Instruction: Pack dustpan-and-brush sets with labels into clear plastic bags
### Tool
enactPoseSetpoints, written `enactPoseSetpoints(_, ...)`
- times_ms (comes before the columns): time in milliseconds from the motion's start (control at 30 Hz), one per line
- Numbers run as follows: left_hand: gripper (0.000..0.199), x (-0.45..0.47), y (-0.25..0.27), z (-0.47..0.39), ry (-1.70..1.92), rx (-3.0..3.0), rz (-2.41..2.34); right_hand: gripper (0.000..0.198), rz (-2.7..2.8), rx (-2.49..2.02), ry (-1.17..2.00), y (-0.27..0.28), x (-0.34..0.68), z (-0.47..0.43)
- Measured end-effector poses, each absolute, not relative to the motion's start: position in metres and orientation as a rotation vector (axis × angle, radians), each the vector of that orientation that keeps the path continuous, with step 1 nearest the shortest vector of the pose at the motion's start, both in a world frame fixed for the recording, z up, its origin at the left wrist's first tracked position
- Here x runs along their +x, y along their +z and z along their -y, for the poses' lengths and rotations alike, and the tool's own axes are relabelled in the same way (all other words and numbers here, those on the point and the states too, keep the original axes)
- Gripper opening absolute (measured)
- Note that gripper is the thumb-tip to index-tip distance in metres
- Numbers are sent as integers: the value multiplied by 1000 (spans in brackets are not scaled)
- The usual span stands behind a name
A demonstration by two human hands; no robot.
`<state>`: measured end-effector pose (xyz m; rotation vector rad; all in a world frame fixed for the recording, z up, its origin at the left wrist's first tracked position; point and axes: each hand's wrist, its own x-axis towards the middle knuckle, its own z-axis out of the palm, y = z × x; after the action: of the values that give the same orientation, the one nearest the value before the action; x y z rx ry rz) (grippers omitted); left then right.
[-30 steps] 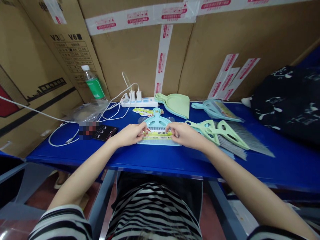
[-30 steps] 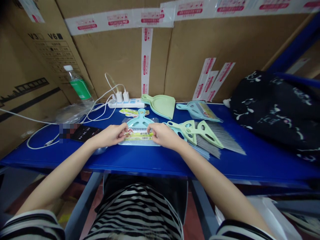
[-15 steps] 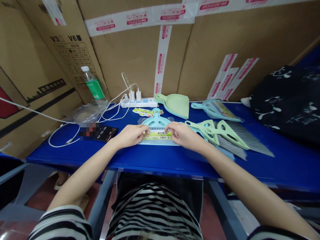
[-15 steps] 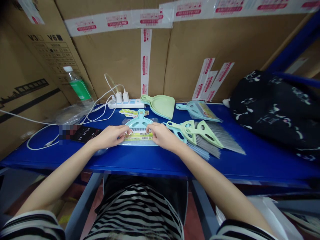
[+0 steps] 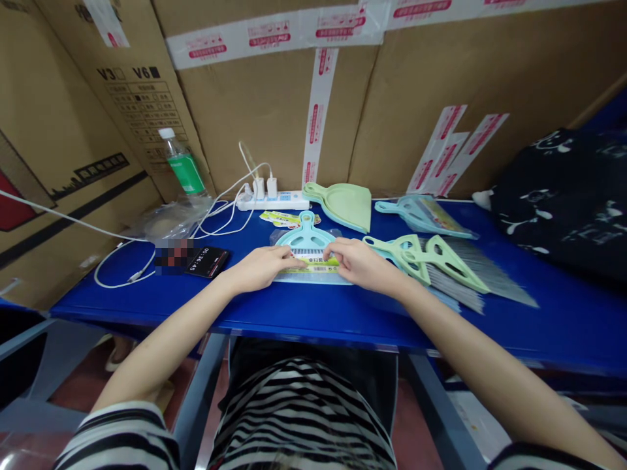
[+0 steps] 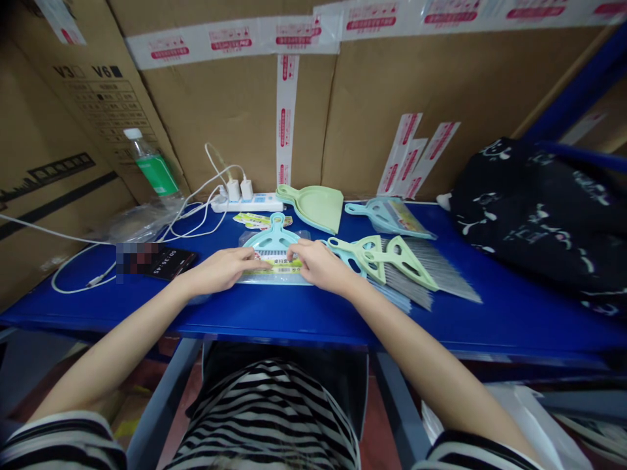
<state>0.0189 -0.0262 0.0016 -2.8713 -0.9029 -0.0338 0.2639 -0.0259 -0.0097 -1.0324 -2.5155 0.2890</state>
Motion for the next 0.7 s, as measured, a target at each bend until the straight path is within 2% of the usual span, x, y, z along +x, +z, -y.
enactPoseSetpoints(367, 66, 20, 3, 25, 40, -2879, 917, 43, 2621, -1141, 169, -7, 267, 28)
enactPoseSetpoints(600, 66, 20, 5, 26, 61, -2873, 915, 42, 2669, -1090, 206, -3, 275, 30)
enactPoseSetpoints(700, 65, 21, 5, 26, 76, -2875, 920, 38, 2633, -1031, 128, -2, 275, 29)
